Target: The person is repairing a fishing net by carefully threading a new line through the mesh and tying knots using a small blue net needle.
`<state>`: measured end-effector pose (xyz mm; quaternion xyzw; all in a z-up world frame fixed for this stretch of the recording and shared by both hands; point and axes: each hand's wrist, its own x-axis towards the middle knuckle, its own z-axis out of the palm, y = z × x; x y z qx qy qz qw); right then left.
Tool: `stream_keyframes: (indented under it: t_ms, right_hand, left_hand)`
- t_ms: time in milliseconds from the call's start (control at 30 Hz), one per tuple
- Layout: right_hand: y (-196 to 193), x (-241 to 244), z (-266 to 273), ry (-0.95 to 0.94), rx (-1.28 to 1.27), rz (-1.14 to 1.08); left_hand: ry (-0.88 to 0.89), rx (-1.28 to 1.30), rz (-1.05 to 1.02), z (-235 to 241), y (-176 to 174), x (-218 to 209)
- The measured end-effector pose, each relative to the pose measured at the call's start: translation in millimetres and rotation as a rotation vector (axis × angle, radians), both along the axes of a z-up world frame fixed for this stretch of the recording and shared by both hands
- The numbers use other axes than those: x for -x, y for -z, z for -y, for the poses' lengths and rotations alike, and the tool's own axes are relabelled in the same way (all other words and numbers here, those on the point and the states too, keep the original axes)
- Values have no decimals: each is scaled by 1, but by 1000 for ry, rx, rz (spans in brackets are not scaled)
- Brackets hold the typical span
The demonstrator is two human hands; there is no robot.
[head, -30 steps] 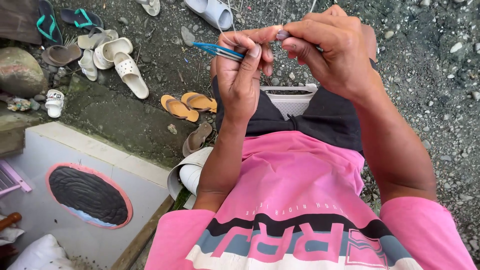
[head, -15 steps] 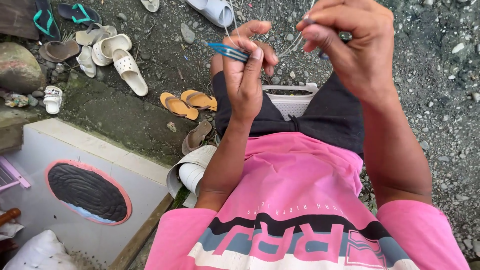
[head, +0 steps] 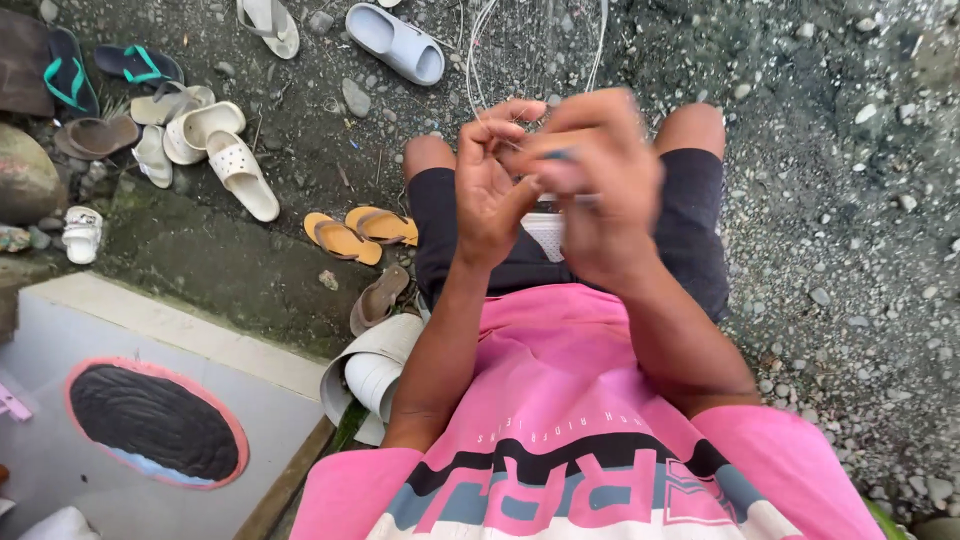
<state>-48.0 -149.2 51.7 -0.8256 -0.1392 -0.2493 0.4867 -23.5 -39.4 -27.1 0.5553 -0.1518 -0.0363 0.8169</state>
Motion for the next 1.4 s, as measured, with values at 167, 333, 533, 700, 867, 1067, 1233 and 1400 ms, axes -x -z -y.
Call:
stream_keyframes:
  t_ms: [167, 333, 533, 700, 867, 1067, 1233, 1400]
  right_hand:
    - [50, 8, 53, -177, -408, -651]
    - [215, 31, 62, -72, -61, -636]
    - [198, 26, 50, -27, -269, -811]
    - [116, 6, 50, -14, -468, -684]
    - [21, -10, 22, -223, -262, -271]
    - [-16, -59, -11, -62, 10, -46]
    - [-11, -77, -20, -32, -89, -64]
    - [-7, -73, -10, -115, -164, -276]
  left_hand:
    - [229, 543, -582, -10, 14, -25]
    - [44, 305, -268, -9, 27, -58]
    - [-317, 27, 44, -35, 28, -68]
    - [-214, 518, -28, -63, 24, -71]
    - [-131, 350, -175, -44, -11, -59]
    - [323, 641, -163, -33, -6, -51]
    - [266, 423, -129, -38, 14, -59]
    - [311, 441, -166, -23, 2, -46]
